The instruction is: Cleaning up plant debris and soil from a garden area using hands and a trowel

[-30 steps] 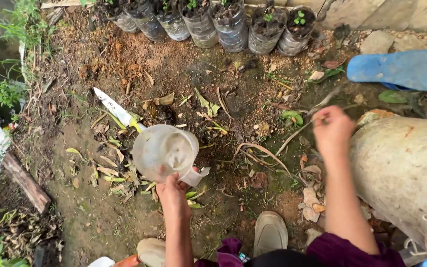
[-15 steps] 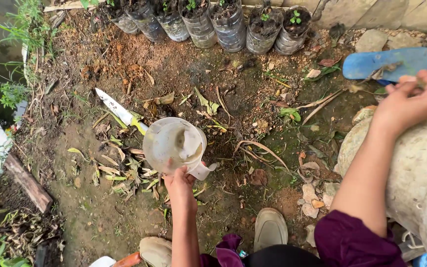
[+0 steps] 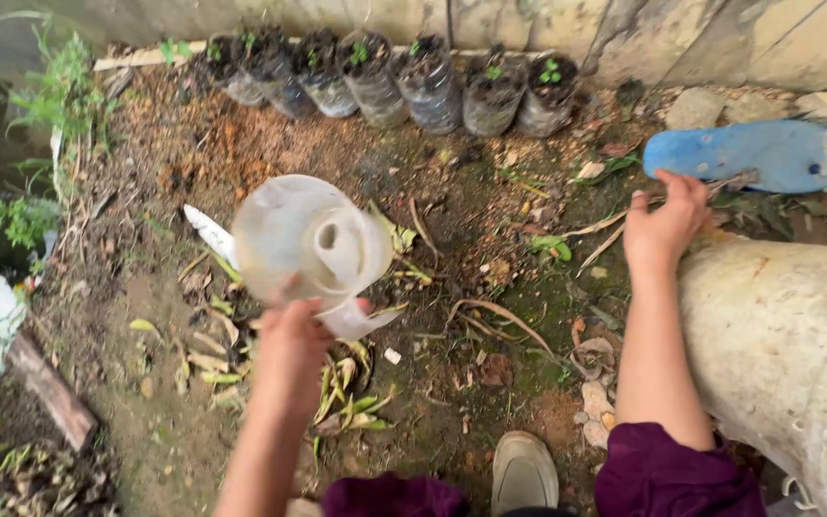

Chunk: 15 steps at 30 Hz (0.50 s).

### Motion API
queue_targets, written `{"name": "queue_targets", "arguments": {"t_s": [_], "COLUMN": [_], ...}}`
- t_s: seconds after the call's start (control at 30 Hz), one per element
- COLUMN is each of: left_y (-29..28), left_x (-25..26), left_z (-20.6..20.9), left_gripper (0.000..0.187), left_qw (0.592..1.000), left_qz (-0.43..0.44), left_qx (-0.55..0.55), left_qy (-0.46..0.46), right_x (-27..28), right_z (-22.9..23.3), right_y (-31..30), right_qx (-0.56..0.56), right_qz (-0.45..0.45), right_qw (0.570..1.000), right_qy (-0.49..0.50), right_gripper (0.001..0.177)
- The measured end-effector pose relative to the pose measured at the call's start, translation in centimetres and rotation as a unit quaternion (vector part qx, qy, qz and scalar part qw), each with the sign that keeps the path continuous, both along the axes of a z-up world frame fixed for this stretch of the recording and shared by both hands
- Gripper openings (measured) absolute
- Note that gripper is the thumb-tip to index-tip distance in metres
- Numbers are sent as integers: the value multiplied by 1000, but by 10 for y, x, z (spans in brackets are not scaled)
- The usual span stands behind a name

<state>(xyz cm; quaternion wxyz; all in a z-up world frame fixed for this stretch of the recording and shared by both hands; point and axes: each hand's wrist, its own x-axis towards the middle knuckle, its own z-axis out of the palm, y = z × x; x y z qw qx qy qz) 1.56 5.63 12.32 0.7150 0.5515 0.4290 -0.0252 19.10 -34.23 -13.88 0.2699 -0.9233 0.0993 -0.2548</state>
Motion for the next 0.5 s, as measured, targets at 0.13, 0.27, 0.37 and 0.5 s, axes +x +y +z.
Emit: {"name": "queue_targets", "arguments": {"t_s": [0.13, 0.27, 0.37, 0.5], "left_y": [40, 73, 86, 224], "left_x": [-3, -27, -44, -165], "left_z": [1, 23, 39, -63], "left_gripper": [61, 53, 48, 24], "left_qw": [999, 995, 993, 760], "left_qz": [27, 46, 52, -255], "left_qx": [-27, 52, 62, 581], "left_qy": [-12, 66, 91, -141], "right_x": [14, 46, 80, 116], "right_z": [-4, -2, -18, -9], "right_y": [-9, -14, -19, -20], "right_qx": [27, 450, 624, 559], "right_qz": [-31, -263, -389, -508], "right_qw": [999, 853, 676, 650], "right_qy": [-20, 22, 39, 89], "right_gripper": [36, 30, 33, 73]}}
